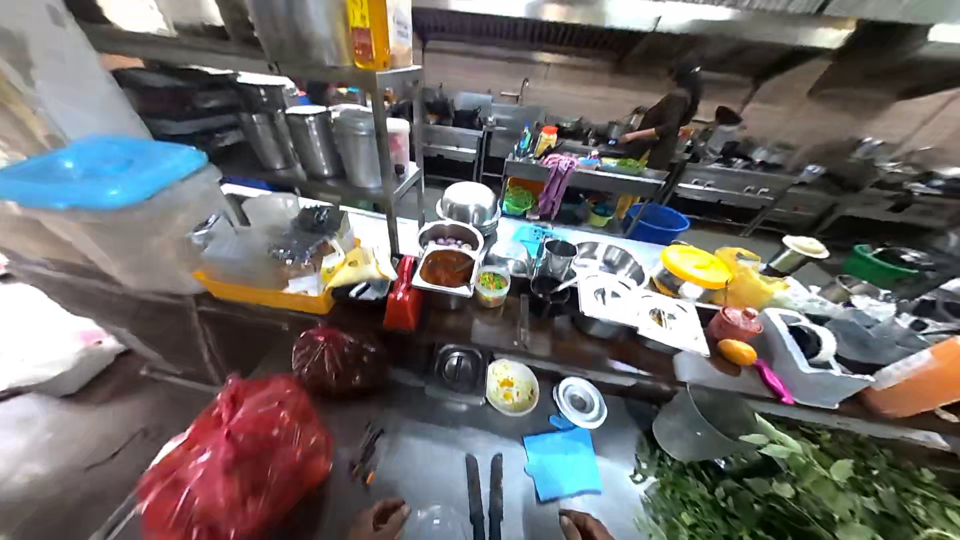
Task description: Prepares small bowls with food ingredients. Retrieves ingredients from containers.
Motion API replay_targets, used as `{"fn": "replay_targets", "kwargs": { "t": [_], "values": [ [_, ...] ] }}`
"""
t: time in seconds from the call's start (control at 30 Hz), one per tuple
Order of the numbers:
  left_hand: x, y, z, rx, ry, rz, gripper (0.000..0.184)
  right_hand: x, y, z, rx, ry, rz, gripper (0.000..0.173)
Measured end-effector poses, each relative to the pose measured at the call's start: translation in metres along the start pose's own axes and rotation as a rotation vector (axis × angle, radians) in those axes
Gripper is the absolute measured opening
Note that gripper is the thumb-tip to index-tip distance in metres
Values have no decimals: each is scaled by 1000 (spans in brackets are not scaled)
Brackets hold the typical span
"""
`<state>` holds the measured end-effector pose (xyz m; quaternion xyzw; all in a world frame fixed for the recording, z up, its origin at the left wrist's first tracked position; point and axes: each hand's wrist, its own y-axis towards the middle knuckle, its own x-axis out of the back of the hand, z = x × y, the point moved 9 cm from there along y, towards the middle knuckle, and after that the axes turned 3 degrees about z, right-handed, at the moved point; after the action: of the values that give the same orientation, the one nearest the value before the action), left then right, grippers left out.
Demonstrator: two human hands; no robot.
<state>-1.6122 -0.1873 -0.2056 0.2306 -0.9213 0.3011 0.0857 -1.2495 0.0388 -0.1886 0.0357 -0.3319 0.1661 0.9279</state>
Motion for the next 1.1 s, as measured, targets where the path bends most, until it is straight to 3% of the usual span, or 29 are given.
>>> {"fn": "replay_targets", "kwargs": {
  "t": [0.17,0.27,0.37,0.47,0.7,0.8,0.97,1.1],
  "values": [
    [45,58,-127,-131,-591,78,39,1,92,169,274,41,-77,19],
    [49,114,-212,-205,-832,182,41,-10,129,255,427,87,-150,17],
    [47,176,-273,-234,-968,203,42,-28,154,311,478,183,-118,16],
    [41,222,-304,-216,-995,148,46,-34,182,344,496,136,-61,15],
    [44,237,-299,-264,-824,-53,31,-34,279,413,639,-371,-74,15],
    [37,216,-280,-304,-801,-68,27,-60,315,437,697,-622,49,14],
    [35,181,-255,-391,-799,-96,19,-112,336,420,659,-885,366,13],
    [37,180,-251,-455,-782,-87,20,-131,309,401,471,-963,525,37]
  ]
}}
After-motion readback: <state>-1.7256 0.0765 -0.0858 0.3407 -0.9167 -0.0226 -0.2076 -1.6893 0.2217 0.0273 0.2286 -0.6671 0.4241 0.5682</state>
